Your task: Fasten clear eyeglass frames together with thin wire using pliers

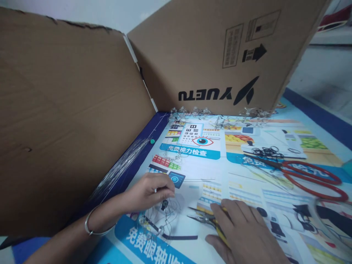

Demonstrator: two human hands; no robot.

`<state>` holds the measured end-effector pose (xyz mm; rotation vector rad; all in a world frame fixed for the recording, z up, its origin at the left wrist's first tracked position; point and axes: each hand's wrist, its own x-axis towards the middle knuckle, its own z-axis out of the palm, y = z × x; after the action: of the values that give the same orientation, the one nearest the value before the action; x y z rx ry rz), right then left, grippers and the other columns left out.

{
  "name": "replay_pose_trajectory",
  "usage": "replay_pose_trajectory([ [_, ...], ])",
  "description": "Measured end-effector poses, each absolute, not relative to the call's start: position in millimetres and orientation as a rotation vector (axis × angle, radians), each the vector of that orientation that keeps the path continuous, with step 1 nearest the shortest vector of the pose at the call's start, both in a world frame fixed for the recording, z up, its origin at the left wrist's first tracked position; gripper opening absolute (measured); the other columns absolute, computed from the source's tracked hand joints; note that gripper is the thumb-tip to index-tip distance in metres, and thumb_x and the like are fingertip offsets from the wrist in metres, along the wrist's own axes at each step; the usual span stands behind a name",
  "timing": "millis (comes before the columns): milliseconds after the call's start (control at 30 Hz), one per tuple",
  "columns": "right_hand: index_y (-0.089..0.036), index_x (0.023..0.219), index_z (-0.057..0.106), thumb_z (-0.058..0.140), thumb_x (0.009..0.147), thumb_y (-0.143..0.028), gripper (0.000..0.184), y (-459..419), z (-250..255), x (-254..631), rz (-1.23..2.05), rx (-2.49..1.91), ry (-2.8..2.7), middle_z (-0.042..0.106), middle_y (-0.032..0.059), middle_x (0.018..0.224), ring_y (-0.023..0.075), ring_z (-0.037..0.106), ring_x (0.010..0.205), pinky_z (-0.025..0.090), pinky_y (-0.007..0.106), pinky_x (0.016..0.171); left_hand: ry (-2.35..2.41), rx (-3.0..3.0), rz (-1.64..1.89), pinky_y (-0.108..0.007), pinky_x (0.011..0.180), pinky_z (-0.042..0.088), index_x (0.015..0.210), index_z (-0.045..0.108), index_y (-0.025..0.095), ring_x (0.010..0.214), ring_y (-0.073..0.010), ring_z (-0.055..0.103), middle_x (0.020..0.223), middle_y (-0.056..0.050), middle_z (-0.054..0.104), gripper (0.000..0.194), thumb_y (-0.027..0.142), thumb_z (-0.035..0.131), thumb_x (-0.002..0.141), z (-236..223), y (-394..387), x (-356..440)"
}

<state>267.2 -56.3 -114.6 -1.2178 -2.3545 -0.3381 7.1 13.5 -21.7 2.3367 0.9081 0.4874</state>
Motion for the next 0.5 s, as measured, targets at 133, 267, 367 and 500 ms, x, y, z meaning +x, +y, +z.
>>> replay_pose_trajectory([
  [133, -0.025, 0.107, 0.06, 0.052, 0.081, -0.053, 0.04, -57, -105, 266, -0.367, -1.198, -2.331, 0.062, 0.009, 0.098, 0.03, 0.055, 0.089, 0.041, 0.043, 0.071, 0.877, 2.372, 0.481, -0.022, 0.072, 0.044, 0.083, 0.065, 0.019, 0.076, -0.0139, 0.061, 0.08, -0.003, 0.068, 0.019, 0.03, 0.05, 0.09, -22, 13, 7],
  [267, -0.025, 0.106, 0.058, 0.044, 0.09, -0.043, 0.028, -53, -78, 248, -0.066, -1.162, -2.238, 0.063, 0.0057, 0.095, 0.0204, 0.059, 0.084, 0.048, 0.032, 0.07, 0.846, 2.41, 0.504, -0.023, 0.072, 0.045, 0.085, 0.065, 0.019, 0.078, -0.0148, 0.061, 0.082, -0.003, 0.068, 0.021, 0.032, 0.05, 0.09, -22, 12, 6],
  [367, -0.026, 0.101, 0.056, 0.047, 0.09, -0.035, 0.017, -44, -56, 223, 0.314, -1.166, -2.187, 0.062, 0.0012, 0.086, 0.0131, 0.06, 0.07, 0.048, 0.021, 0.057, 0.805, 2.435, 0.566, -0.022, 0.07, 0.044, 0.085, 0.065, 0.018, 0.077, -0.0143, 0.06, 0.081, -0.004, 0.068, 0.02, 0.029, 0.05, 0.09, -18, 10, 6],
  [500, -0.022, 0.069, 0.053, 0.057, 0.082, -0.023, 0.013, -31, -33, 193, 0.546, -1.206, -2.141, 0.054, -0.0036, 0.065, 0.0104, 0.052, 0.054, 0.041, 0.02, 0.047, 0.813, 2.431, 0.655, -0.023, 0.069, 0.044, 0.084, 0.064, 0.017, 0.075, -0.014, 0.06, 0.079, -0.004, 0.068, 0.02, 0.029, 0.049, 0.09, -10, 7, 2],
])
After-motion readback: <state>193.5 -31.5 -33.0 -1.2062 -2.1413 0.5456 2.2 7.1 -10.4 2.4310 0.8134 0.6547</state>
